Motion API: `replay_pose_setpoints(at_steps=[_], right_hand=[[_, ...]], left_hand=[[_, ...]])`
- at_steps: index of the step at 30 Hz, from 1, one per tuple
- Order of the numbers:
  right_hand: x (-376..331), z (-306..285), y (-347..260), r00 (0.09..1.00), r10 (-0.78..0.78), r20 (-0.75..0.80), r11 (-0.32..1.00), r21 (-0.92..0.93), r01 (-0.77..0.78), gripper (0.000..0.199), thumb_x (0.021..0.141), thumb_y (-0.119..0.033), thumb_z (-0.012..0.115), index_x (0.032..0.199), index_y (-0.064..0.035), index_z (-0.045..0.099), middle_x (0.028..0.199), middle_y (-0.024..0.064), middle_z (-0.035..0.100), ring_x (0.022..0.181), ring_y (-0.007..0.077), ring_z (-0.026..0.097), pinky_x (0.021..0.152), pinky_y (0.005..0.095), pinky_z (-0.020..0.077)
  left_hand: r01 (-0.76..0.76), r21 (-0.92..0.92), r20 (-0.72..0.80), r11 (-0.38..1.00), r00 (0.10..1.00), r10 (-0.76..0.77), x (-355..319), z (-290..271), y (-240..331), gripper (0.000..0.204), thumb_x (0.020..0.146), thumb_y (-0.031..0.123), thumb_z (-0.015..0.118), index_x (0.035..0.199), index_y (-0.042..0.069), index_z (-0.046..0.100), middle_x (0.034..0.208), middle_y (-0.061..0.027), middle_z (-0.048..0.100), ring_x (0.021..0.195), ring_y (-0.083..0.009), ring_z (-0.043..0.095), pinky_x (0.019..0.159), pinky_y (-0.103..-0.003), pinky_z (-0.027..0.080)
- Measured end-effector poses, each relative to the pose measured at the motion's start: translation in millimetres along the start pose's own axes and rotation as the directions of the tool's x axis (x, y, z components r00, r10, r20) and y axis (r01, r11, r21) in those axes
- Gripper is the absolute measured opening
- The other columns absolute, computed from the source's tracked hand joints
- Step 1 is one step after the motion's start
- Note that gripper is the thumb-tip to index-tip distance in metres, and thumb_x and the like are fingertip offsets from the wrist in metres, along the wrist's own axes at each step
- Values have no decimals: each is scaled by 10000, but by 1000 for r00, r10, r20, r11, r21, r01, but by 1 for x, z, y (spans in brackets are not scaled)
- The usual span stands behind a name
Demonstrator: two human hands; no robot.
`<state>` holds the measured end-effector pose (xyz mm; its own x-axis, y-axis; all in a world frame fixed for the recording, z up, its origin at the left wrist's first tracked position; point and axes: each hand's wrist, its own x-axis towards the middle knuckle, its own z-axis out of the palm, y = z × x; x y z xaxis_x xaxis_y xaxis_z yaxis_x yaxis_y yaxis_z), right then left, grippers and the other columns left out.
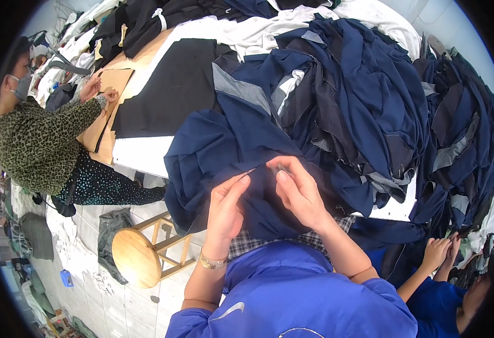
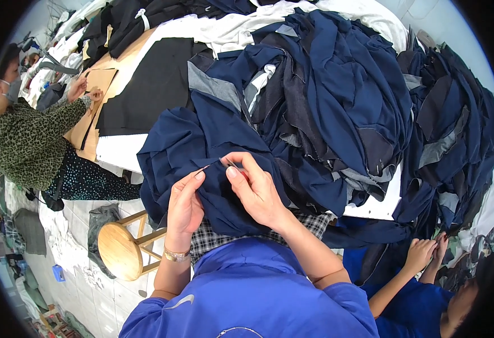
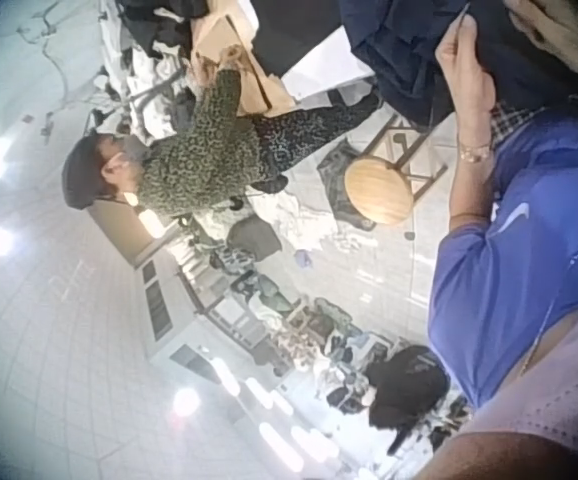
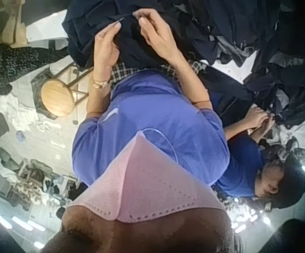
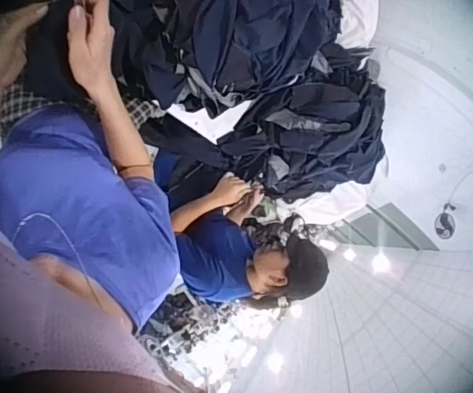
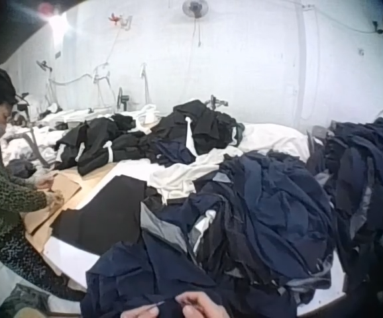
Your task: Trimming loose threads and excess fabric from dark blue garments using thread snips.
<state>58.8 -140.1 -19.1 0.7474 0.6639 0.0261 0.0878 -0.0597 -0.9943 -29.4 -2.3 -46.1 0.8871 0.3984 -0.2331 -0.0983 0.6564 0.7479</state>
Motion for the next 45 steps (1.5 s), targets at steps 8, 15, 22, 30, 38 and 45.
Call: replay_pose_setpoints(at_steps=[8, 15, 22, 30, 38, 45], right_hand=[[0, 2, -5, 977, 128, 169, 989, 50, -138, 325, 936, -152, 460, 1250, -82, 420, 570, 6, 489, 473, 39, 433, 462, 197, 338], [-1, -6, 13, 999, 51, 19, 994, 95, -53, 262, 766, -164, 735, 939, -9, 611, 710, -35, 555, 597, 13, 413, 533, 180, 365], [-22, -20, 15, 937, 4, 350, 940, -322, 116, 299, 706, -278, 759, 805, -22, 639, 534, 64, 525, 467, 156, 484, 473, 268, 388], [-32, -51, -8, 964, -40, 262, 927, -349, 134, 177, 730, -170, 733, 778, -28, 638, 511, 97, 495, 415, 169, 474, 433, 258, 355], [3, -23, -5, 993, 114, 39, 974, 191, -120, 182, 830, -130, 659, 957, 1, 656, 745, -14, 608, 657, 27, 512, 598, 190, 428], [15, -1, 4, 987, 150, 58, 908, 387, -161, 145, 831, -150, 671, 830, -6, 651, 696, -37, 589, 632, 8, 498, 549, 170, 401]], left_hand=[[16, -18, 15, 1000, 1000, -16, -2, -5, 0, 209, 885, 58, 550, 1060, -27, 627, 1005, -99, 651, 921, -138, 599, 835, -241, 448], [-48, -38, 18, 998, 999, 49, 2, 0, 3, 346, 872, -15, 528, 1217, -43, 507, 1175, -132, 569, 1022, -155, 562, 898, -269, 440], [-408, 49, -133, 912, 902, 411, 0, 3, 31, 576, 828, -128, 498, 1356, 46, 347, 981, -84, 596, 883, -120, 580, 793, -236, 495], [-463, 62, -252, 884, 850, 463, 0, -11, 35, 539, 830, -101, 528, 1326, 49, 379, 816, -17, 540, 721, -81, 547, 637, -225, 504], [-185, 106, 50, 977, 982, 181, -9, 14, 5, 516, 797, -82, 602, 1282, 23, 460, 873, -11, 548, 710, -47, 536, 581, -159, 462], [-184, 172, 48, 968, 983, 178, -8, 16, 3, 401, 878, -7, 533, 1270, 19, 452, 893, -40, 570, 766, -98, 587, 619, -218, 543]])
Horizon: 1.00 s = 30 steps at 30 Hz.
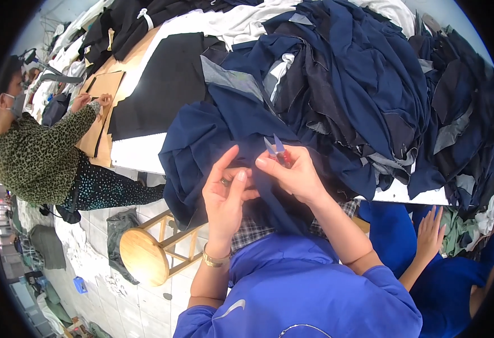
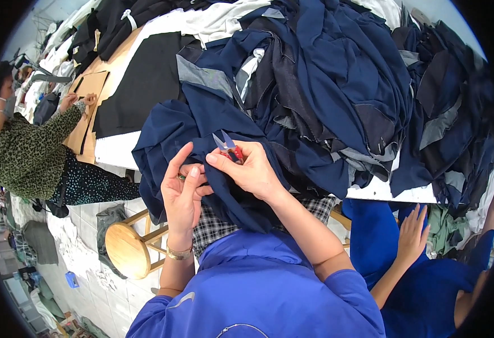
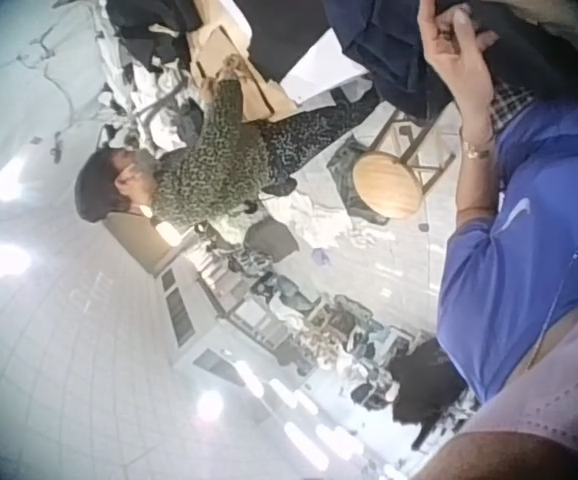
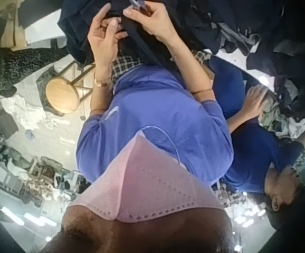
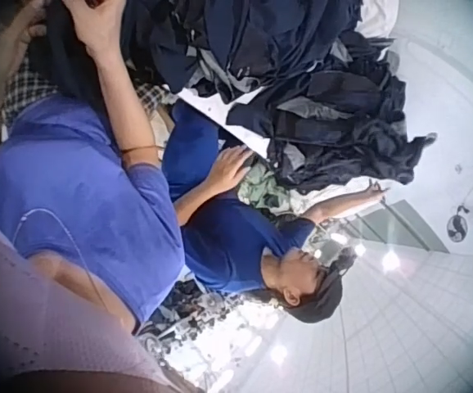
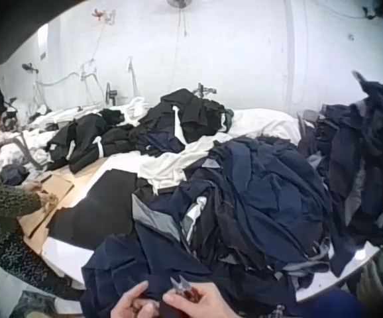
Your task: Trimming loose threads and excess fabric from dark blue garments using thread snips.
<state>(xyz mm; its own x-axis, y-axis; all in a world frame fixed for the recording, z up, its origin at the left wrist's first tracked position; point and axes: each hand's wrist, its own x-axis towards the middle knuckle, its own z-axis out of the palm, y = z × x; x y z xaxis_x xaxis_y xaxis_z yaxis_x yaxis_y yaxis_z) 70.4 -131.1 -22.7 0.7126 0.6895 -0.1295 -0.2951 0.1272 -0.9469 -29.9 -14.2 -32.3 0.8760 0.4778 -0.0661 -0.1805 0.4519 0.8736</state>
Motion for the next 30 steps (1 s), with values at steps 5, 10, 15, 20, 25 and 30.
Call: replay_pose_setpoints(at_steps=[5, 10, 15, 20, 25, 30], right_hand=[[2, -4, 7, 998, 51, -47, 999, 2, -51, 134, 855, -171, 641, 817, -43, 633, 564, -62, 502, 383, -13, 335, 342, 177, 184], [5, -5, 14, 998, 17, -60, 1000, -14, -18, 140, 854, -185, 644, 809, -53, 636, 551, -78, 477, 394, -22, 313, 351, 176, 172], [6, -3, 10, 996, 53, -72, 998, -17, -54, 149, 852, -191, 648, 790, -56, 640, 550, -82, 475, 400, -26, 309, 357, 173, 167], [11, -2, 16, 982, -97, -163, 989, -129, 77, 235, 838, -217, 664, 736, -11, 618, 591, -89, 464, 571, -3, 368, 485, 197, 283], [16, -8, 19, 967, -168, -190, 968, -216, 125, 244, 846, -209, 653, 743, 7, 600, 581, -79, 454, 562, 0, 366, 478, 193, 284], [16, -6, 12, 954, -225, -200, 944, -286, 163, 255, 851, -213, 649, 726, -1, 580, 573, -79, 438, 550, 5, 360, 474, 196, 281]], left_hand=[[-304, 404, 45, 863, 949, 313, 3, -1, -5, 261, 838, -61, 552, 1093, -12, 527, 1050, -95, 491, 800, -117, 601, 630, -202, 533], [-560, 762, 314, 324, 758, 572, 12, -2, -1, 288, 688, -101, 667, 937, 41, 639, 1087, -90, 456, 752, -105, 539, 623, -193, 454], [-642, 739, 416, 206, 674, 610, 19, -10, -4, 300, 595, -58, 727, 842, 108, 689, 962, -72, 540, 688, -144, 563, 608, -238, 481], [-611, 744, 377, 272, 719, 584, 20, -5, 1, 186, 639, -67, 685, 778, 52, 651, 975, -88, 582, 901, -211, 593, 779, -301, 479], [-614, 720, 404, 325, 750, 524, 20, -7, 4, 145, 675, -64, 645, 784, 24, 607, 1001, -111, 626, 1045, -287, 574, 885, -362, 442], [-497, 691, 281, 525, 854, 439, 14, -10, 1, 129, 710, -68, 629, 813, -2, 587, 972, -114, 628, 922, -189, 594, 832, -278, 441]])
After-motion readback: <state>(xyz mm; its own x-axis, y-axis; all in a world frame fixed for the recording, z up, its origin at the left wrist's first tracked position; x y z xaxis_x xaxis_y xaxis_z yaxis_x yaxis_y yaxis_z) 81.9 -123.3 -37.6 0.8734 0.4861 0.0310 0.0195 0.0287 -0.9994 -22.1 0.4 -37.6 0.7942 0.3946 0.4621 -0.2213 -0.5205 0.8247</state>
